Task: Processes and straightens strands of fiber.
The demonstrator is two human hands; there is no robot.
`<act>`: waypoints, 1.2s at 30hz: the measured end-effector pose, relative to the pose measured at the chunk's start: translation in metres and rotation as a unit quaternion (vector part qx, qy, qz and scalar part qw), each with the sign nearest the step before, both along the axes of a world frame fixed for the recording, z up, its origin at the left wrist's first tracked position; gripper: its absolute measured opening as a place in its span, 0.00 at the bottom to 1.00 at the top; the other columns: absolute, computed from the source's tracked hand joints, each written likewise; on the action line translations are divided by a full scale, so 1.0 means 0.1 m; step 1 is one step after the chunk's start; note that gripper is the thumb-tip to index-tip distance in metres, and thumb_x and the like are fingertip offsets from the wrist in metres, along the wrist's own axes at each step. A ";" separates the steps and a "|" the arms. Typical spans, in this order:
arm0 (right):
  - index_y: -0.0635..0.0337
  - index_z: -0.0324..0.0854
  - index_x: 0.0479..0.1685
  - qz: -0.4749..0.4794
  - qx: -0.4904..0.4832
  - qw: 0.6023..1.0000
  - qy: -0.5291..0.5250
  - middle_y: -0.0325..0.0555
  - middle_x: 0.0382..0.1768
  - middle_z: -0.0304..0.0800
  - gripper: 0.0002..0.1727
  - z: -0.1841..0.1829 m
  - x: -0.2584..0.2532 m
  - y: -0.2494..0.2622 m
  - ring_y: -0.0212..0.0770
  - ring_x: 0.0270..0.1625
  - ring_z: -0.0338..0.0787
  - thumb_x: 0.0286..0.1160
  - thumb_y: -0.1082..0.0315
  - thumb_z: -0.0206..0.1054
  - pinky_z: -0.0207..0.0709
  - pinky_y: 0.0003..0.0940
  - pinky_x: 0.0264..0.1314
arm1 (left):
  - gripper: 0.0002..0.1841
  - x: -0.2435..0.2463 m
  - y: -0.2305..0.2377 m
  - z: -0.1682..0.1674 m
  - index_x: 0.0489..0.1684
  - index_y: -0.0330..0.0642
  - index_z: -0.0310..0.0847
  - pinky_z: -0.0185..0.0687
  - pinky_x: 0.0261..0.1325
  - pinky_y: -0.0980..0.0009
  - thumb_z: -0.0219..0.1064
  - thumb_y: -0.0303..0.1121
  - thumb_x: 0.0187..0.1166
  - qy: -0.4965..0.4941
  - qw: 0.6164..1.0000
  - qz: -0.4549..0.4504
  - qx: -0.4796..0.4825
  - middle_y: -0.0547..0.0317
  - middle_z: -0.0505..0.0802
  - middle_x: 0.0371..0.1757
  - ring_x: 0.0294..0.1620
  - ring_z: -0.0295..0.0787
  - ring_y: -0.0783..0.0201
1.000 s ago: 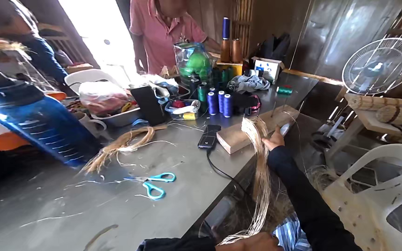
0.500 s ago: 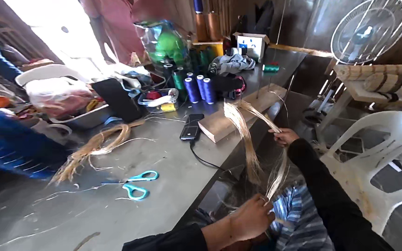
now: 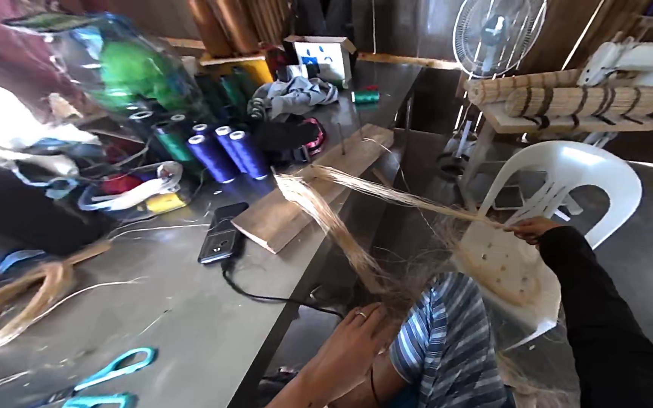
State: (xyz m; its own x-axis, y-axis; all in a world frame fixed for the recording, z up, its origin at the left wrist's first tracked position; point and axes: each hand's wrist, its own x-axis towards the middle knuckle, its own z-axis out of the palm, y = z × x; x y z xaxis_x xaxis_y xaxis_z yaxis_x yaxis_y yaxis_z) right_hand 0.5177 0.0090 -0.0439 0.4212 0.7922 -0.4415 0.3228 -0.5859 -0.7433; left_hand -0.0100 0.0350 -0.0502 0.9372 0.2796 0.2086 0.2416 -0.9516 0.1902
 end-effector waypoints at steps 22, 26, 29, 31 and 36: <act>0.76 0.87 0.55 0.018 -0.203 0.877 -0.436 0.73 0.77 0.74 0.13 -1.07 0.20 0.13 0.75 0.84 0.66 0.78 0.78 0.64 0.61 0.70 0.82 | 0.14 -0.03 0.05 0.15 0.55 0.35 0.93 0.81 0.67 0.36 0.71 0.21 0.73 0.080 0.990 0.078 -0.090 0.29 0.88 0.67 0.71 0.83 0.29; 0.72 0.87 0.55 -0.010 -0.269 0.888 -0.374 0.71 0.65 0.85 0.13 -1.09 -0.08 0.18 0.71 0.74 0.80 0.81 0.75 0.62 0.76 0.68 0.69 | 0.12 -0.12 0.12 -0.09 0.50 0.41 0.94 0.86 0.63 0.44 0.71 0.26 0.71 0.049 0.997 0.052 -0.002 0.37 0.91 0.62 0.68 0.87 0.37; 0.72 0.85 0.60 -0.033 -0.264 0.913 -0.310 0.71 0.67 0.85 0.15 -1.22 -0.16 0.15 0.71 0.74 0.81 0.85 0.74 0.58 0.74 0.68 0.71 | 0.11 -0.12 0.12 -0.10 0.48 0.41 0.95 0.88 0.59 0.47 0.69 0.29 0.73 0.033 0.998 0.040 0.034 0.39 0.92 0.60 0.65 0.90 0.39; 0.73 0.80 0.69 -0.034 -0.260 0.931 -0.255 0.71 0.74 0.79 0.19 -1.43 -0.15 0.13 0.69 0.80 0.75 0.87 0.72 0.56 0.67 0.66 0.80 | 0.11 -0.08 0.09 0.00 0.48 0.37 0.94 0.87 0.60 0.44 0.70 0.27 0.73 0.040 0.998 0.048 0.013 0.36 0.92 0.61 0.66 0.89 0.35; 0.63 0.60 0.90 -0.093 -0.246 0.954 -0.146 0.70 0.84 0.66 0.30 -1.81 -0.41 0.03 0.65 0.87 0.67 0.91 0.65 0.54 0.61 0.59 0.87 | 0.13 -0.01 0.02 0.21 0.51 0.34 0.93 0.84 0.63 0.39 0.74 0.22 0.69 0.072 0.994 0.071 -0.040 0.31 0.90 0.63 0.68 0.86 0.31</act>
State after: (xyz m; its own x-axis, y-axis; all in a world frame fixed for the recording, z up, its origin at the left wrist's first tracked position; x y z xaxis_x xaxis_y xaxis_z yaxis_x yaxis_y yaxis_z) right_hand 0.4767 0.0117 -0.2250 0.6959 0.4192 -0.5831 0.3302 -0.9078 -0.2586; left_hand -0.0111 0.0374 -0.0290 0.9056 0.4216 0.0462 0.4028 -0.8890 0.2180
